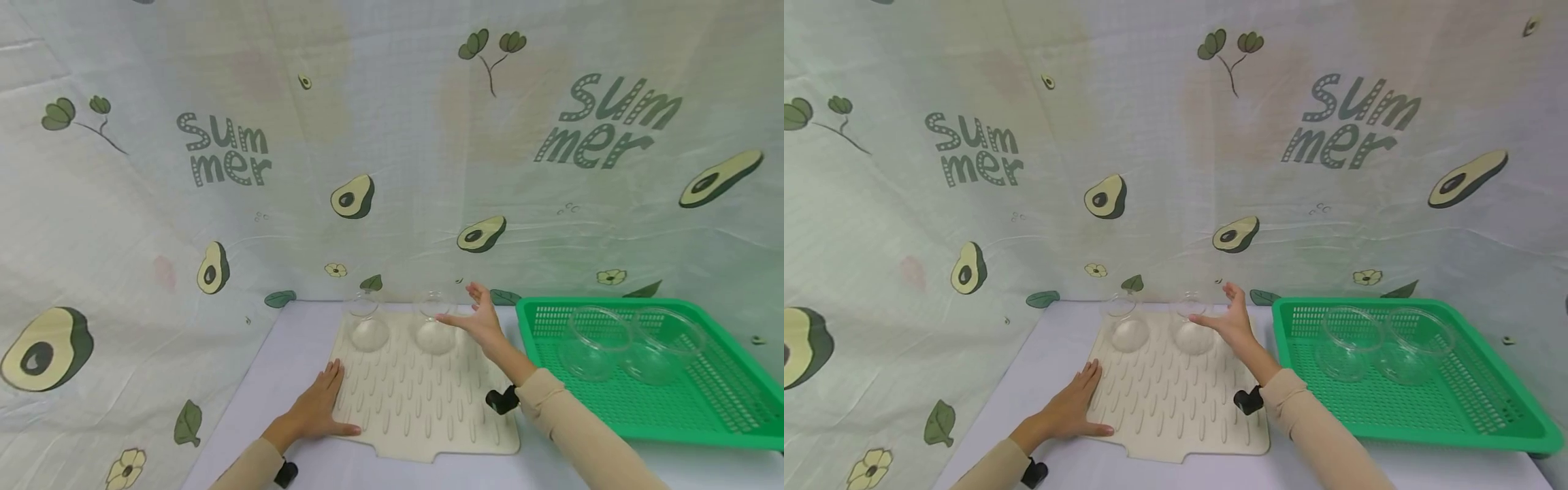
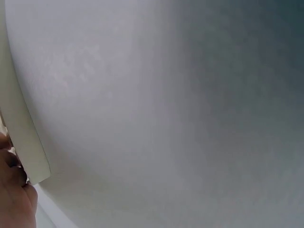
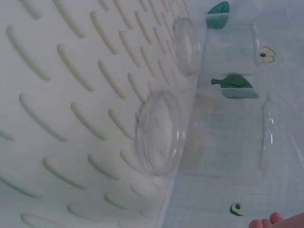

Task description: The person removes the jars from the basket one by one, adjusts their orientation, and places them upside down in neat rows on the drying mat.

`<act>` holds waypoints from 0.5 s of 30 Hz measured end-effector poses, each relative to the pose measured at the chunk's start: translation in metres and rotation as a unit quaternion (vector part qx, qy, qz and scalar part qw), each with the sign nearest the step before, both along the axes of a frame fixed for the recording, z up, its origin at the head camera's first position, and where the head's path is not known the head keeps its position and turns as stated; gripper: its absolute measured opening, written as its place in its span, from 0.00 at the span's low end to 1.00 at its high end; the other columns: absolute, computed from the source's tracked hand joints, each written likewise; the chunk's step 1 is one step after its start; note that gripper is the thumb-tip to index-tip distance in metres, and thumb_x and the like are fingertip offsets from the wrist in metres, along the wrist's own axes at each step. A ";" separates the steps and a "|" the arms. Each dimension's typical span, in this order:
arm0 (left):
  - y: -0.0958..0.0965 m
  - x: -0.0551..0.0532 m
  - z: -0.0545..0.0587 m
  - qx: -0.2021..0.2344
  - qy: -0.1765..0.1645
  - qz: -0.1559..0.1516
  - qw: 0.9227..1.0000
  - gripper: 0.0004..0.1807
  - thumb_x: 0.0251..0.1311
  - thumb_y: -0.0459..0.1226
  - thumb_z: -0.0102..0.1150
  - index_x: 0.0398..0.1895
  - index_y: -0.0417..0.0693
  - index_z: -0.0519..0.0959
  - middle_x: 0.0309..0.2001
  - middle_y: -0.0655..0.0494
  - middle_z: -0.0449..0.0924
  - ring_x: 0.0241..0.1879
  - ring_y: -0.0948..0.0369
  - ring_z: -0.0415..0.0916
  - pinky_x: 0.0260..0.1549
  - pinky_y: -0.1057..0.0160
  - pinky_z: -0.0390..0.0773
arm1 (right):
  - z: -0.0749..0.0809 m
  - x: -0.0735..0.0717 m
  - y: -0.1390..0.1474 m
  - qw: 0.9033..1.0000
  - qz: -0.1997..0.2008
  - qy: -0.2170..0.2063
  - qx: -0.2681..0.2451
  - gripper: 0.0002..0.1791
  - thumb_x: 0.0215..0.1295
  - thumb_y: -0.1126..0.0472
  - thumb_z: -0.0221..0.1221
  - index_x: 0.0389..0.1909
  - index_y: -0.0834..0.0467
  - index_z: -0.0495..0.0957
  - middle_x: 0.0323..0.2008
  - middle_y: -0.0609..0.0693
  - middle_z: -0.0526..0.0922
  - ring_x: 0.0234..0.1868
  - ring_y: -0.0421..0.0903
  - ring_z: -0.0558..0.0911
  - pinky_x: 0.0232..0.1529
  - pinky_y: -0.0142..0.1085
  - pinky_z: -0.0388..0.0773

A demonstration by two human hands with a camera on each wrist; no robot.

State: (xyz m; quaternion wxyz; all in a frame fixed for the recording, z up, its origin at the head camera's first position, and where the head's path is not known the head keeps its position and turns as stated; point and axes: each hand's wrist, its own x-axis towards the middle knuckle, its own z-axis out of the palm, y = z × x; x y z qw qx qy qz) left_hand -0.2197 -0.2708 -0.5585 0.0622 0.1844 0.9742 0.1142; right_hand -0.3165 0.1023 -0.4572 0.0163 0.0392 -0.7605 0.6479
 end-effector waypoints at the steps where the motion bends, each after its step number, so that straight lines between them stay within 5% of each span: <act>1: 0.000 0.000 0.000 -0.001 -0.002 0.000 1.000 0.78 0.37 0.81 0.56 0.77 0.30 0.47 0.77 0.34 0.41 0.76 0.42 0.40 0.72 0.47 0.51 | 0.003 0.001 0.003 1.000 0.003 0.001 0.002 0.62 0.51 0.58 0.77 0.78 0.60 0.44 0.76 0.57 0.53 0.76 0.59 0.52 0.71 0.54 0.58; 15: 0.001 0.000 0.000 0.006 -0.001 -0.003 1.000 0.78 0.37 0.80 0.58 0.77 0.29 0.46 0.77 0.33 0.41 0.76 0.42 0.40 0.72 0.46 0.51 | 0.045 0.018 0.056 0.998 0.051 0.040 -0.001 0.60 0.58 0.62 0.72 0.79 0.60 0.38 0.77 0.60 0.49 0.76 0.60 0.50 0.71 0.55 0.56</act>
